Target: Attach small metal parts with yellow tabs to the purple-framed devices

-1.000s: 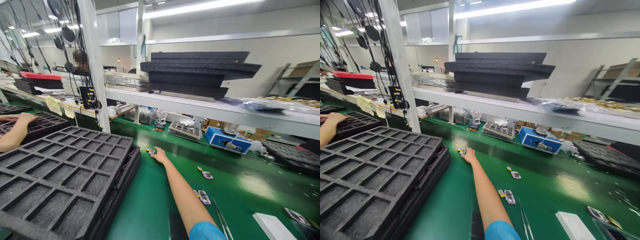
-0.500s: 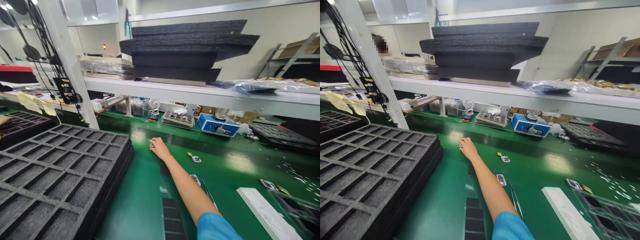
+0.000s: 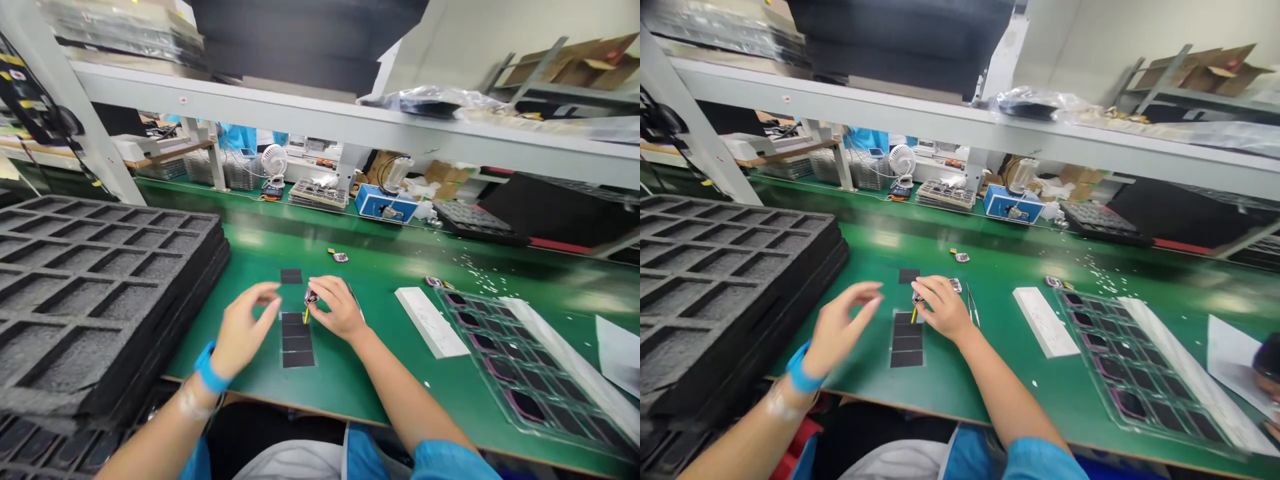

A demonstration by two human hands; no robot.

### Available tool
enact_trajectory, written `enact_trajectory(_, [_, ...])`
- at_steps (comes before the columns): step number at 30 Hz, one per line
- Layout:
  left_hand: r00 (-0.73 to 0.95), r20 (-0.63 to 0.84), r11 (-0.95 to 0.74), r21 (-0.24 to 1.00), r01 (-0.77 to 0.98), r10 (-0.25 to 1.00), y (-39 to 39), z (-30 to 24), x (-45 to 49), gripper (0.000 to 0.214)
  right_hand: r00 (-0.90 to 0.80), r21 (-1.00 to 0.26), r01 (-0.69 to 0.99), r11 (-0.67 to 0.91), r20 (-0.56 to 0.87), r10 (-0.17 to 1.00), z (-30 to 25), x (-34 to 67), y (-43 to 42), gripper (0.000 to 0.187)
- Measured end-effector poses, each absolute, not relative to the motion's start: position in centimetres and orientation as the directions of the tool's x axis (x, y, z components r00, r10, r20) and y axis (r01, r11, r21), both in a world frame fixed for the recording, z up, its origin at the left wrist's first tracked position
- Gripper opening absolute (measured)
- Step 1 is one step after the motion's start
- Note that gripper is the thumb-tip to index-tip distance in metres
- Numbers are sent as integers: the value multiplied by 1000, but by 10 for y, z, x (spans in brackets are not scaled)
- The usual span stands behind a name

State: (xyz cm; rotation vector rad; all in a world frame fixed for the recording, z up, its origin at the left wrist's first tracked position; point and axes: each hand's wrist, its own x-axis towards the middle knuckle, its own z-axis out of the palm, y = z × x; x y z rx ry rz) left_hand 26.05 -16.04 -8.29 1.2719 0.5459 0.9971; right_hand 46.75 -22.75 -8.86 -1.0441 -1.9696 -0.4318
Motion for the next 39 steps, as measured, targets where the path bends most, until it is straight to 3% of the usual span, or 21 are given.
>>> enact_trajectory(2, [691,122,85,963,-257,712,-151,-85,284,37,-272,-106,805,583,808,523,-92,464,-232,56])
enact_trajectory(4, [869,52,250,948,-199,492,-140,-92,304,42,-256,-135,812,568,792,554,-96,462,-235,56])
enact_trajectory(7, [943,19,425,889,-168,333,-128,-107,316,41,-237,-210,809,549,737,632,-100,462,-237,56])
enact_trajectory(11, [920,13,461,862,-208,392,-130,-117,311,48,-121,-440,744,503,651,749,-98,463,-239,56])
enact_trajectory(14, [870,17,483,826,-289,492,-135,-115,309,51,79,-615,672,413,613,786,-97,463,-237,29])
enact_trajectory(17, [826,20,469,815,-340,563,-136,-114,313,49,167,-702,600,384,578,799,-100,462,-234,4])
enact_trajectory(30, [779,86,342,865,-368,621,-133,-119,316,49,225,-793,488,365,519,825,-110,455,-229,5])
enact_trajectory(36, [776,63,360,860,-361,627,-134,-120,317,50,183,-780,526,338,492,851,-114,459,-227,6])
enact_trajectory(39, [774,36,385,853,-353,632,-136,-119,318,49,150,-700,624,348,544,826,-110,456,-229,9])
